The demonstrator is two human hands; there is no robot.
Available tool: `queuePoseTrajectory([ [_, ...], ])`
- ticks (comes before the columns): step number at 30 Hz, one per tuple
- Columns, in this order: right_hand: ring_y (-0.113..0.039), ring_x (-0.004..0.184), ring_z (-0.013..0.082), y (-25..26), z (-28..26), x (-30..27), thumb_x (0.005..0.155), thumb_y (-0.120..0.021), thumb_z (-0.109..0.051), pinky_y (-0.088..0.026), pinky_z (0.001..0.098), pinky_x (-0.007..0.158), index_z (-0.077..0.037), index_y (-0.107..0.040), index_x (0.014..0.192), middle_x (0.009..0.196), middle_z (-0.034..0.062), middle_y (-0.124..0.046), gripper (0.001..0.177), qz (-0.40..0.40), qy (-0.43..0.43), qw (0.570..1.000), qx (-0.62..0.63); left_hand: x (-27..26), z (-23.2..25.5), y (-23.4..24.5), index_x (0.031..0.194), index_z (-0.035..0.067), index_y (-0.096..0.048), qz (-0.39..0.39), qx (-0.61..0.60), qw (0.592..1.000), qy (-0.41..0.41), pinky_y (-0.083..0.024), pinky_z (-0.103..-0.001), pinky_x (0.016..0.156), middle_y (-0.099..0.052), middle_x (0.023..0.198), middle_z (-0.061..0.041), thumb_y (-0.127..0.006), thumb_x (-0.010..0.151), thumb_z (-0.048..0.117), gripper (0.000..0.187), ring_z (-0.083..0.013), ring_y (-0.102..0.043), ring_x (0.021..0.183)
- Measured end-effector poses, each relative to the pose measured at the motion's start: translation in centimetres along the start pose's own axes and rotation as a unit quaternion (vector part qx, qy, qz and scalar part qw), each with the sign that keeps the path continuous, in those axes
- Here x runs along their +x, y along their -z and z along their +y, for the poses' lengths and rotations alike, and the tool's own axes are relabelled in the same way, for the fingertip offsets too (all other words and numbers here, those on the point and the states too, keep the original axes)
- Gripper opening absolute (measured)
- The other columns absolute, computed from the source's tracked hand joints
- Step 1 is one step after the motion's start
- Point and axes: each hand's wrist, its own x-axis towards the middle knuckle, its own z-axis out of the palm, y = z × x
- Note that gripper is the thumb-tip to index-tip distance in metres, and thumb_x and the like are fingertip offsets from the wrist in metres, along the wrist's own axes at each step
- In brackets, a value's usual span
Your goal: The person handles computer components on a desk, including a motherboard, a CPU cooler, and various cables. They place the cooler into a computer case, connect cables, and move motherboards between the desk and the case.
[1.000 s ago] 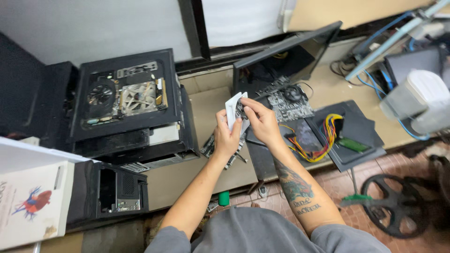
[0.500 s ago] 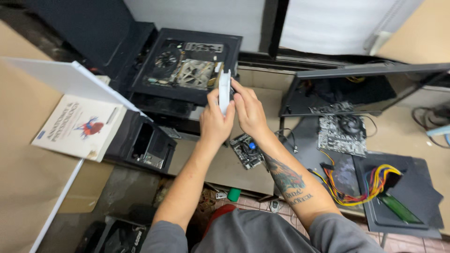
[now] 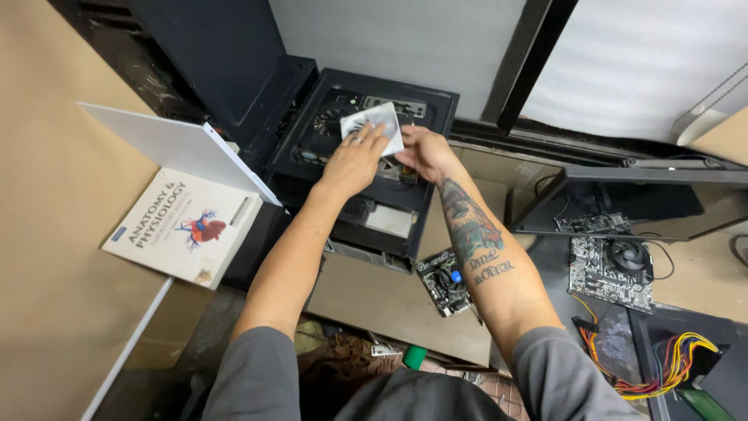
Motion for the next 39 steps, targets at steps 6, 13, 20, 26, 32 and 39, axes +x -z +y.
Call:
queuePoseTrajectory([
  [6,-0.072,0.084,0.0208,1.3,-0.6,0.9,0.09,-0.057,0.0,-0.063,0.0348,0.07,-0.001,-0.055,0.123,0.1,0.0092,-0.068,0.033,0.039,-0.014,0.978,-0.206,0.0,-1.7,-2.5,0.127,0.005,-0.058,-0.055,-0.024,0.997,-0.046,-0.041,-0.048,0.113,-0.047,0.156,-0.014,-0.047,0.097,0.005,0.033,-0.0334,-0.044,0.144],
  [13,-0.074,0.076,0.0222,-1.1,-2.5,-1.4,0.089,-0.068,-0.012,-0.06,0.0325,0.066,0.003,-0.072,0.108,0.088,0.0134,-0.075,0.024,0.087,0.077,0.887,-0.446,-0.3,-2.3,-1.7,0.127,0.003,-0.058,-0.082,-0.079,0.989,-0.092,-0.034,-0.049,0.113,-0.044,0.154,-0.016,-0.057,0.091,0.013,0.038,-0.0355,-0.037,0.143],
  [20,-0.076,0.081,0.0294,-3.5,-1.9,-3.8,0.082,-0.078,-0.022,-0.058,0.0377,0.077,-0.006,-0.075,0.116,0.089,0.0183,-0.076,0.037,0.127,0.228,0.748,-0.61,-0.3,-2.2,-1.8,0.118,0.004,-0.062,-0.054,-0.147,0.984,-0.08,-0.034,-0.046,0.119,-0.052,0.149,-0.014,-0.065,0.096,0.023,0.029,-0.0356,-0.042,0.144],
  [26,-0.075,0.082,0.0309,-3.8,-0.3,-5.4,0.085,-0.077,-0.026,-0.058,0.0392,0.077,-0.005,-0.076,0.112,0.09,0.0188,-0.076,0.034,0.185,0.227,0.738,-0.608,-0.3,-2.7,-1.8,0.134,0.006,-0.054,-0.084,-0.201,0.976,-0.014,-0.031,-0.043,0.129,-0.059,0.143,-0.011,-0.071,0.095,0.029,0.049,-0.0296,-0.05,0.138],
  [32,-0.075,0.085,0.0321,-3.8,0.9,-5.2,0.084,-0.077,-0.027,-0.058,0.0398,0.079,-0.003,-0.076,0.109,0.094,0.0191,-0.076,0.035,0.21,0.269,0.734,-0.587,-0.3,-3.4,-1.6,0.142,0.006,-0.051,-0.061,-0.169,0.983,0.034,-0.033,-0.045,0.117,-0.046,0.153,-0.018,-0.081,0.083,0.039,0.074,-0.0325,-0.039,0.145],
  [39,-0.07,0.099,0.0353,-4.3,0.7,-6.3,0.089,-0.077,-0.03,-0.055,0.0428,0.087,-0.005,-0.077,0.111,0.113,0.0183,-0.073,0.033,0.209,0.279,0.7,-0.623,0.0,-4.3,-2.8,0.147,0.011,-0.049,-0.094,-0.197,0.975,0.033,-0.035,-0.044,0.117,-0.041,0.158,-0.017,-0.078,0.086,0.04,0.073,-0.0332,-0.034,0.149],
])
